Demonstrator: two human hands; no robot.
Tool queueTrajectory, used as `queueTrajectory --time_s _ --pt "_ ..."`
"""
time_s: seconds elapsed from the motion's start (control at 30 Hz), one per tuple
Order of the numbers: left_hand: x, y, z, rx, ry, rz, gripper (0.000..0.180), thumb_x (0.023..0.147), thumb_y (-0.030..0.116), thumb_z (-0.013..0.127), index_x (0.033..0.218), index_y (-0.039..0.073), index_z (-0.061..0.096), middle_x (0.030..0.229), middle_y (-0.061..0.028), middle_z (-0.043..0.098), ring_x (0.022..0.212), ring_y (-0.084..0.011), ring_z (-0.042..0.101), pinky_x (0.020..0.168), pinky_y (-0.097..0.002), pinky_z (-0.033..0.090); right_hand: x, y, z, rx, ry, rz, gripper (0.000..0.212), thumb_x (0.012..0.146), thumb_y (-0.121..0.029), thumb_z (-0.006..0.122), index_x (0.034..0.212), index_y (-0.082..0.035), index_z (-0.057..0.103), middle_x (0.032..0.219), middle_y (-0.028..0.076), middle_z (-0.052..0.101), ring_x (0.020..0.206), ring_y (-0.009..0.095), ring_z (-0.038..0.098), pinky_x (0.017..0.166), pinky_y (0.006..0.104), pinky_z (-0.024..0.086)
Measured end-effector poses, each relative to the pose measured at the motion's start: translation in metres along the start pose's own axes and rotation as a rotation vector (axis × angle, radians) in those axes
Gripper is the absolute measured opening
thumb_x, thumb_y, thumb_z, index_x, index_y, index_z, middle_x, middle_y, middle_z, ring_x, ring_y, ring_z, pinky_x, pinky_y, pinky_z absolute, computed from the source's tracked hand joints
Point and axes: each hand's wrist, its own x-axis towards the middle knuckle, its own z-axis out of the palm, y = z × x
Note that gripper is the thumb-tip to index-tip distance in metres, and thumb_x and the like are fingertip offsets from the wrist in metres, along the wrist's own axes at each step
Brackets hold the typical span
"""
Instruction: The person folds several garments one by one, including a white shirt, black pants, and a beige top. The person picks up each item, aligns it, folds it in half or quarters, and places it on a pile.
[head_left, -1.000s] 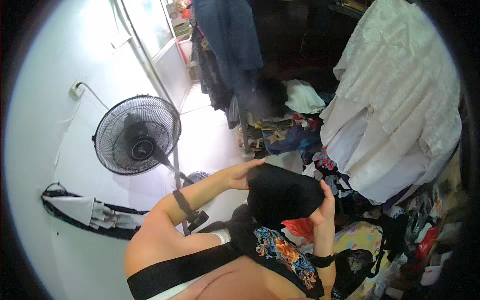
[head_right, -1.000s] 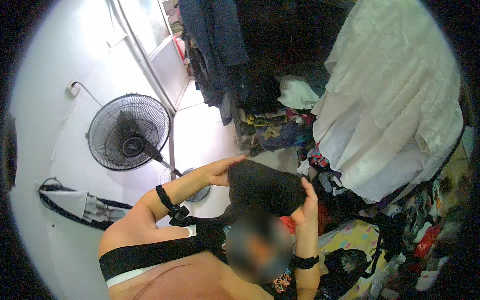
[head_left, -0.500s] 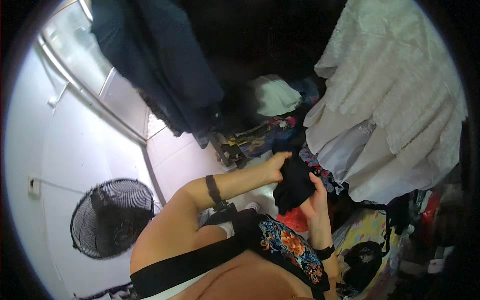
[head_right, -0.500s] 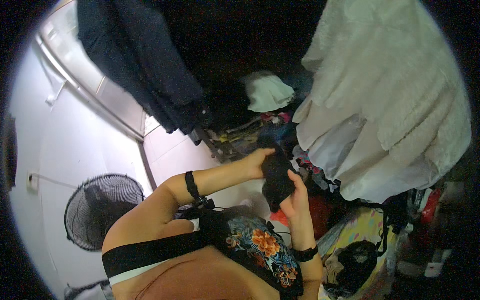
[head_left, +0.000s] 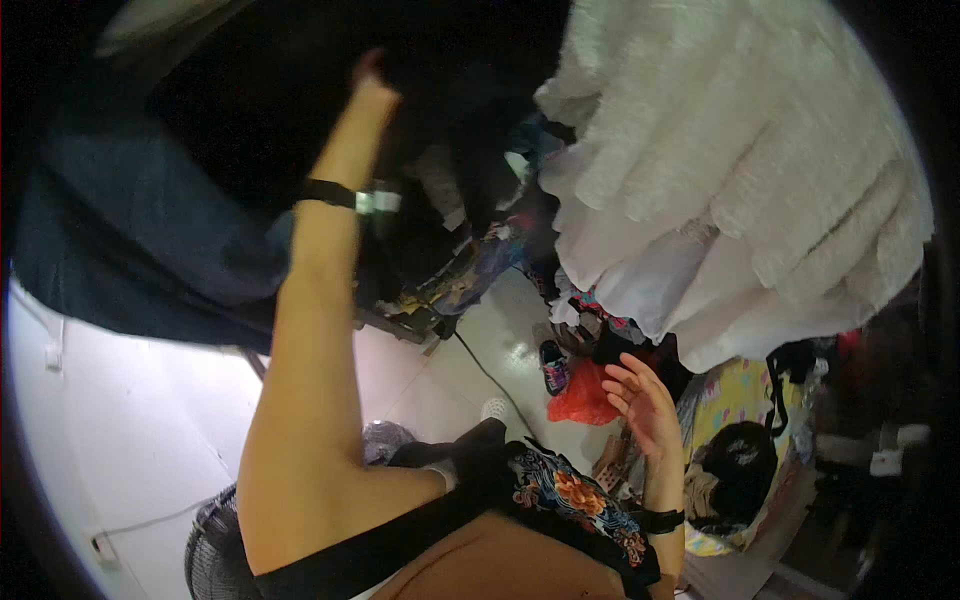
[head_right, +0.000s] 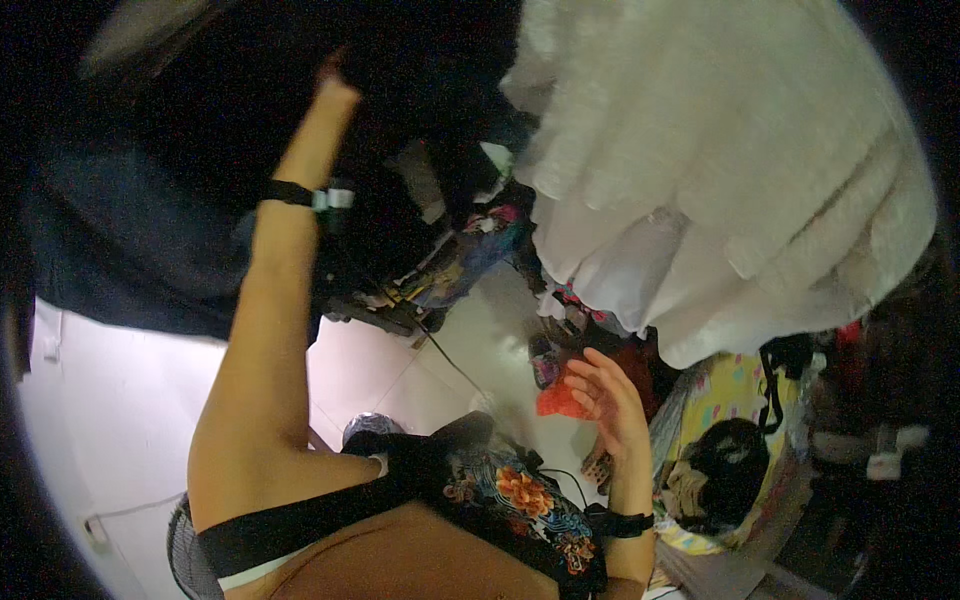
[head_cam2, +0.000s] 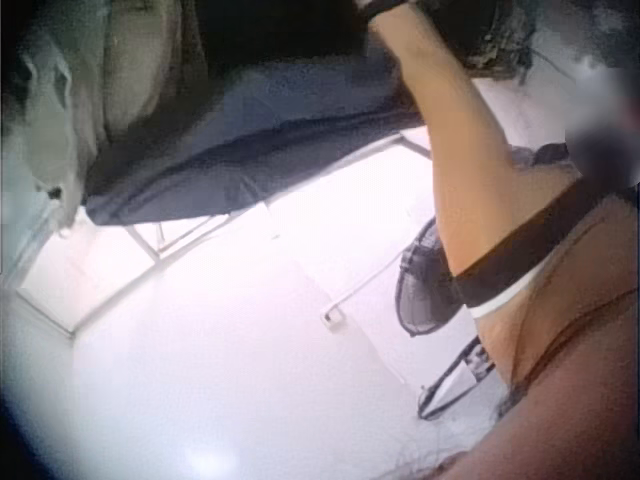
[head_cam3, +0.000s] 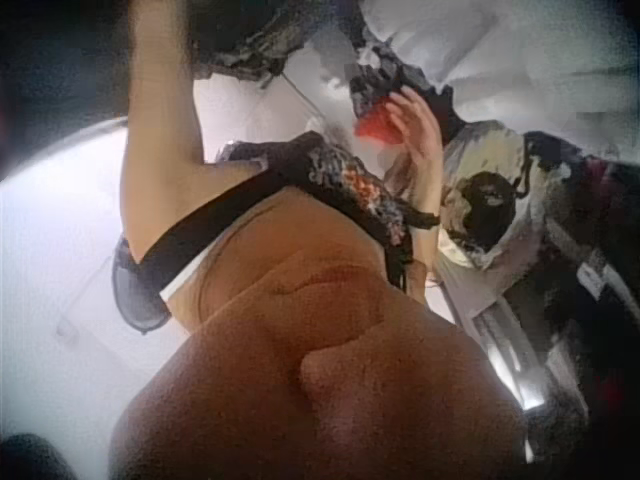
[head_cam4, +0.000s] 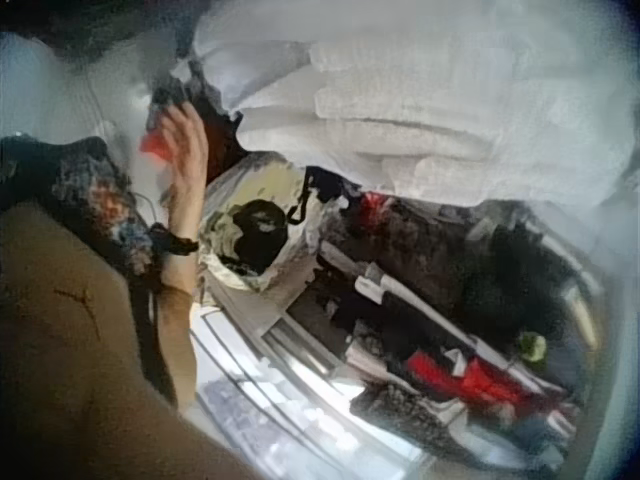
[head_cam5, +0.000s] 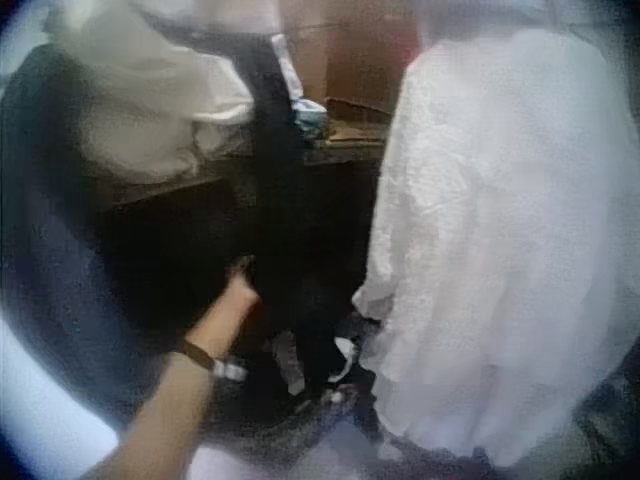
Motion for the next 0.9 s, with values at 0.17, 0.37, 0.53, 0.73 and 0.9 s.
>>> queueTrajectory --time_s 0.17,0.37,0.53,0.73,0.9 --pt "0.054 0.001 -0.075 0.157 -0.020 0.162 0.030 0.089 0.022 0.058 0.114 0.006 0.056 0.118 -0.0151 0.051 0.106 -0.0309 0.048 0.093 -0.0419 0.041 -0.036 -0.021 -0.142 -0.172 0.280 0.019 0.052 0.095 -0.036 0.062 0.135 -0.006 0.050 0.119 0.010 0.064 0.106 0.020 0.063 0.089 0.0335 0.050" --pt "0.011 -0.174 -0.171 0.342 -0.099 -0.057 0.011 0.090 0.017 0.054 0.097 0.008 0.056 0.094 -0.0088 0.053 0.082 -0.0243 0.049 0.074 -0.0342 0.042 -0.145 0.012 -0.305 -0.044 0.673 0.022 0.038 0.098 -0.030 0.058 0.129 -0.007 0.056 0.117 0.007 0.065 0.099 0.015 0.065 0.082 0.0252 0.053" --pt "-0.179 -0.401 -0.264 -0.197 -1.002 -1.299 0.010 0.091 0.012 0.051 0.083 0.010 0.056 0.074 -0.0036 0.054 0.063 -0.0188 0.049 0.059 -0.0278 0.042 -0.264 0.037 -0.437 -0.030 0.816 0.048 0.038 0.098 -0.029 0.056 0.128 -0.006 0.056 0.115 0.006 0.067 0.092 0.013 0.067 0.074 0.0226 0.053" --pt "-0.575 -0.603 -0.068 1.058 -0.741 -1.026 0.039 0.095 0.024 0.060 0.131 0.012 0.057 0.119 -0.0040 0.065 0.103 -0.0159 0.063 0.085 -0.0290 0.048 -0.362 0.069 -0.621 -0.755 1.159 -0.316 0.044 0.083 -0.024 0.071 0.119 0.000 0.062 0.101 0.011 0.071 0.090 0.024 0.069 0.081 0.0336 0.054" --pt "-0.798 -0.709 0.104 1.182 -1.487 -0.507 0.042 0.093 0.018 0.063 0.135 0.018 0.057 0.118 -0.0042 0.061 0.103 -0.0174 0.058 0.092 -0.0324 0.045 -0.358 0.010 -0.691 -1.837 1.208 -0.409 0.062 0.074 -0.016 0.077 0.132 -0.007 0.055 0.131 0.019 0.057 0.127 0.032 0.050 0.103 0.0412 0.044"
